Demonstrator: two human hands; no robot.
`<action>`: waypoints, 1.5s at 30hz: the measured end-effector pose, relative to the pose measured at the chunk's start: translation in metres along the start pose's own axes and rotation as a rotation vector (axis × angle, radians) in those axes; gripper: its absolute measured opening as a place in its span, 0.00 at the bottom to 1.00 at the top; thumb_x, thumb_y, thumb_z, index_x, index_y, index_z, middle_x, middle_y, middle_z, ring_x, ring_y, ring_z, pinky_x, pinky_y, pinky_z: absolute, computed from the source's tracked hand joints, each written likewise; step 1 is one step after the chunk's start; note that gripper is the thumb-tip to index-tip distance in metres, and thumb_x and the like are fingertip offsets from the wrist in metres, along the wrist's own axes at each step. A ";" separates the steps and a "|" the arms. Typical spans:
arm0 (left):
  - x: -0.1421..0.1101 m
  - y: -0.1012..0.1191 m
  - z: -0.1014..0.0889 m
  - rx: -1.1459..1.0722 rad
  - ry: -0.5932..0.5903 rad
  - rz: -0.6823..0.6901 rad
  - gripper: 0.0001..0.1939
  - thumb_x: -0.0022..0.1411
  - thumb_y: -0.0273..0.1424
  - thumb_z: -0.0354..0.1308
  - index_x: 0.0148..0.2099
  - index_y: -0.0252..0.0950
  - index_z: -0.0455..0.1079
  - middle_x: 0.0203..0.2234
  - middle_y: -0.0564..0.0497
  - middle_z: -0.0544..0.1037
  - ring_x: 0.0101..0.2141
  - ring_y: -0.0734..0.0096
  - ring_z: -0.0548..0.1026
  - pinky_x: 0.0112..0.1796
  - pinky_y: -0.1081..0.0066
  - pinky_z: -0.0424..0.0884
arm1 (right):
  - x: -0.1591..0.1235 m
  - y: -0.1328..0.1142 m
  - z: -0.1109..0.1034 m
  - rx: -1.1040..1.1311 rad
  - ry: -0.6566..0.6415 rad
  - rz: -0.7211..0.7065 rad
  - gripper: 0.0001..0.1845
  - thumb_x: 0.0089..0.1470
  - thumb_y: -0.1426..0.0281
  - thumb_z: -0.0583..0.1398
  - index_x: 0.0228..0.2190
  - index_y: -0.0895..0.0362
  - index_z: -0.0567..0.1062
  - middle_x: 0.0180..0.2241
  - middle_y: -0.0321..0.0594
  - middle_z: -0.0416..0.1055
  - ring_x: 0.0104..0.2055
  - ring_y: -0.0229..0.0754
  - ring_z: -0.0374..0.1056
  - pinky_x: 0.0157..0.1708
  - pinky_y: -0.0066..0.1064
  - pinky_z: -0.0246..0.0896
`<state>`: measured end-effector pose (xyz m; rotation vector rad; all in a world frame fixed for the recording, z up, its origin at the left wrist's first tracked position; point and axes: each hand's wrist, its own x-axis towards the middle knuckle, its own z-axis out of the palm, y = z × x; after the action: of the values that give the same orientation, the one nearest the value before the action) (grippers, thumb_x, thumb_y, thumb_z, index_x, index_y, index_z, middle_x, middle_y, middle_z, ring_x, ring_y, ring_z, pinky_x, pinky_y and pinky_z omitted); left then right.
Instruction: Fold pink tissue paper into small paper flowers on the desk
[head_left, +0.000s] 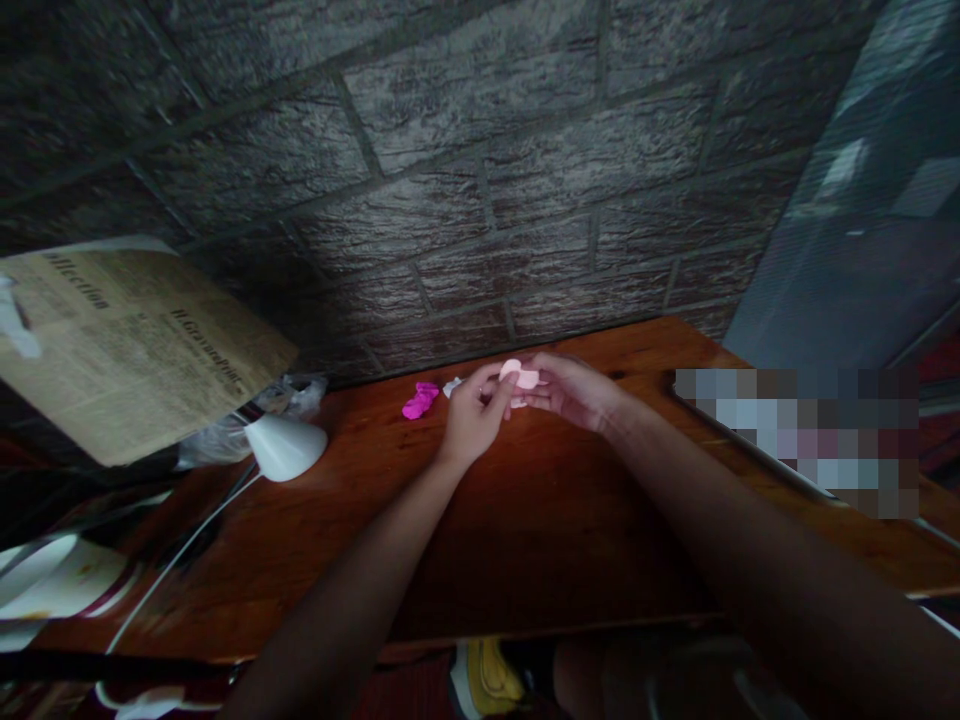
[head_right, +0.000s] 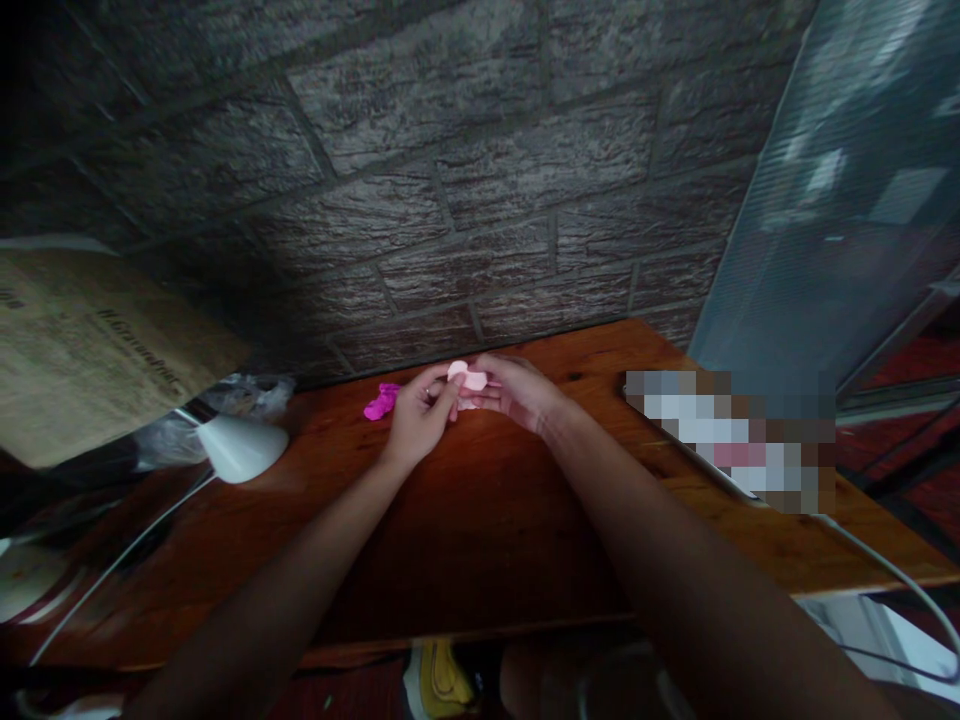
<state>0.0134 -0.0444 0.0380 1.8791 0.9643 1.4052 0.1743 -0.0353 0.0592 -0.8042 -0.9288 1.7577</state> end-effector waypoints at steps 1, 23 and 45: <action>0.000 0.000 0.000 -0.002 -0.003 -0.004 0.17 0.65 0.44 0.60 0.45 0.35 0.75 0.14 0.60 0.68 0.17 0.78 0.64 0.23 0.76 0.60 | 0.000 0.000 0.000 0.005 0.003 0.006 0.06 0.54 0.76 0.59 0.30 0.58 0.78 0.29 0.42 0.80 0.30 0.37 0.74 0.36 0.27 0.73; 0.000 0.002 0.001 -0.034 -0.025 -0.037 0.18 0.63 0.47 0.61 0.37 0.36 0.75 0.14 0.59 0.68 0.16 0.78 0.63 0.22 0.75 0.58 | -0.003 -0.002 0.003 -0.069 0.056 0.070 0.06 0.53 0.76 0.58 0.29 0.56 0.75 0.28 0.39 0.79 0.27 0.35 0.73 0.29 0.24 0.68; 0.003 -0.003 0.002 -0.244 0.055 -0.196 0.17 0.59 0.46 0.65 0.39 0.36 0.76 0.14 0.60 0.66 0.15 0.81 0.58 0.19 0.75 0.52 | -0.001 0.001 0.002 -0.117 0.044 -0.122 0.05 0.54 0.76 0.63 0.34 0.57 0.79 0.31 0.42 0.81 0.32 0.40 0.78 0.35 0.29 0.73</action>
<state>0.0148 -0.0398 0.0366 1.5330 0.9294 1.3940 0.1728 -0.0368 0.0590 -0.8395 -1.0367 1.5861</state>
